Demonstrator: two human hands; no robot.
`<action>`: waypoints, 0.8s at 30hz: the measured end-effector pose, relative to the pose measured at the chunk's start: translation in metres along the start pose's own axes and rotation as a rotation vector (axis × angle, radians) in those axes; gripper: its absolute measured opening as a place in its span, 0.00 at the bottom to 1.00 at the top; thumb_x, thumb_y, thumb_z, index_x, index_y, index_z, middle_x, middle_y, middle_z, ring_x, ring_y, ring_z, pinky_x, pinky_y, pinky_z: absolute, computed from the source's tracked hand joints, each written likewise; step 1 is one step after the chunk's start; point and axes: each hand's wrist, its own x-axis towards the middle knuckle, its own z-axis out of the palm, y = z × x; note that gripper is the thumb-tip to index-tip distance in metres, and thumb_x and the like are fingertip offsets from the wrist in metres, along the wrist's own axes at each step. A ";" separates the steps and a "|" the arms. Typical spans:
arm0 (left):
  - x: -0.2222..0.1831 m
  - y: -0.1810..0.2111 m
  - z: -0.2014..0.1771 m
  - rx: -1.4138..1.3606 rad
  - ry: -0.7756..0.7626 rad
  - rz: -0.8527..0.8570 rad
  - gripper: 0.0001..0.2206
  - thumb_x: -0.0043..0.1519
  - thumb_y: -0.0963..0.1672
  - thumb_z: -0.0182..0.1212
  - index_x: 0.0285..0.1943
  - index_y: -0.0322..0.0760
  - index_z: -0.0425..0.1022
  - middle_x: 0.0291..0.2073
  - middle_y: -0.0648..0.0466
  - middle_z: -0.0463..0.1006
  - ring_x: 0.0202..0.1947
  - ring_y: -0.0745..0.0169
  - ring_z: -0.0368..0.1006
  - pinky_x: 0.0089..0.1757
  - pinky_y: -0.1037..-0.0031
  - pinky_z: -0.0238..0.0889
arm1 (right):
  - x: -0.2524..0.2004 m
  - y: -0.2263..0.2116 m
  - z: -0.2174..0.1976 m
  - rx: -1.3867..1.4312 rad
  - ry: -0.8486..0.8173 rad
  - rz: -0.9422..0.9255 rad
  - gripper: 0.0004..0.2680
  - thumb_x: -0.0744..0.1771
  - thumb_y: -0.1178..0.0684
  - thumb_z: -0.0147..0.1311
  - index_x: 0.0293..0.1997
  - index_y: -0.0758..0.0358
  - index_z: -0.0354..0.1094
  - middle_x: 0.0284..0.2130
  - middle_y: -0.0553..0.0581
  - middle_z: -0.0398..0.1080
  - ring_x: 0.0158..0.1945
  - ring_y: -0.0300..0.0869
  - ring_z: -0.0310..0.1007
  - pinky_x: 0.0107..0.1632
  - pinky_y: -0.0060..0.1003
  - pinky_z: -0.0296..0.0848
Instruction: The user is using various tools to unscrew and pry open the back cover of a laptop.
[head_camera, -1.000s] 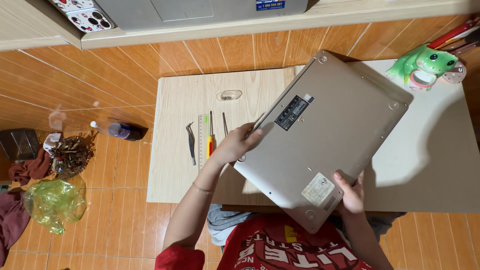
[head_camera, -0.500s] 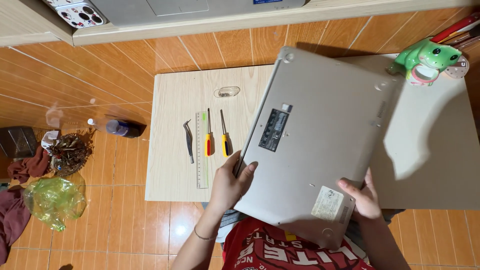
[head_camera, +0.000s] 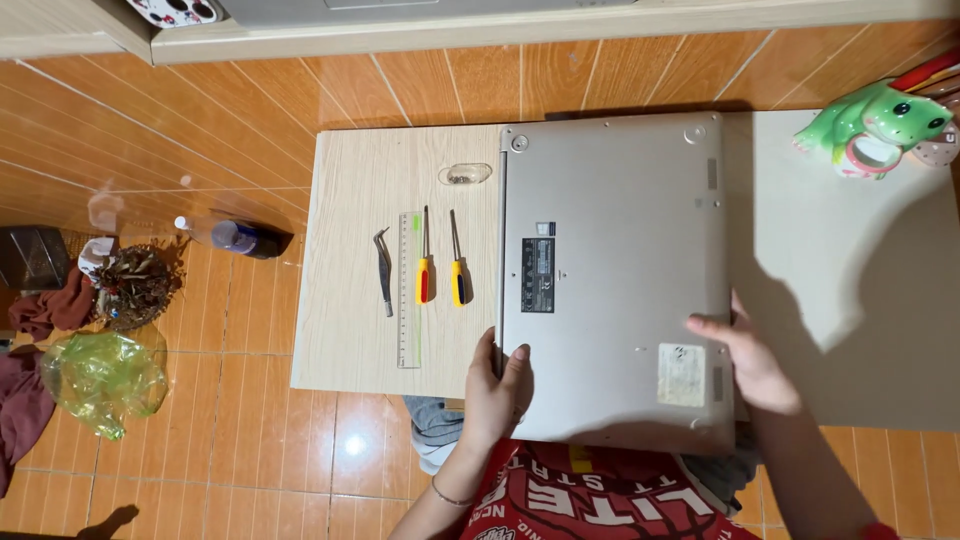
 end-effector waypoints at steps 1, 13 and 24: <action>0.001 0.001 0.002 -0.001 0.004 -0.001 0.27 0.65 0.46 0.59 0.69 0.22 0.61 0.47 0.42 0.80 0.45 0.60 0.75 0.45 0.75 0.71 | 0.007 0.006 -0.006 -0.001 -0.004 0.001 0.30 0.60 0.59 0.60 0.72 0.60 0.58 0.55 0.60 0.71 0.60 0.48 0.69 0.58 0.44 0.69; 0.025 -0.001 0.028 0.024 -0.061 0.141 0.29 0.68 0.44 0.55 0.75 0.25 0.51 0.58 0.41 0.74 0.59 0.58 0.70 0.58 0.72 0.62 | 0.069 0.078 -0.073 0.443 -0.139 -0.009 0.17 0.65 0.60 0.57 0.61 0.68 0.65 0.47 0.58 0.72 0.49 0.45 0.75 0.50 0.41 0.74; 0.045 -0.001 0.036 -0.082 -0.157 0.161 0.27 0.70 0.45 0.52 0.76 0.26 0.52 0.55 0.42 0.75 0.54 0.59 0.71 0.55 0.72 0.64 | 0.075 0.032 -0.064 0.290 -0.041 0.015 0.23 0.64 0.60 0.58 0.69 0.59 0.62 0.51 0.50 0.72 0.53 0.38 0.72 0.52 0.36 0.73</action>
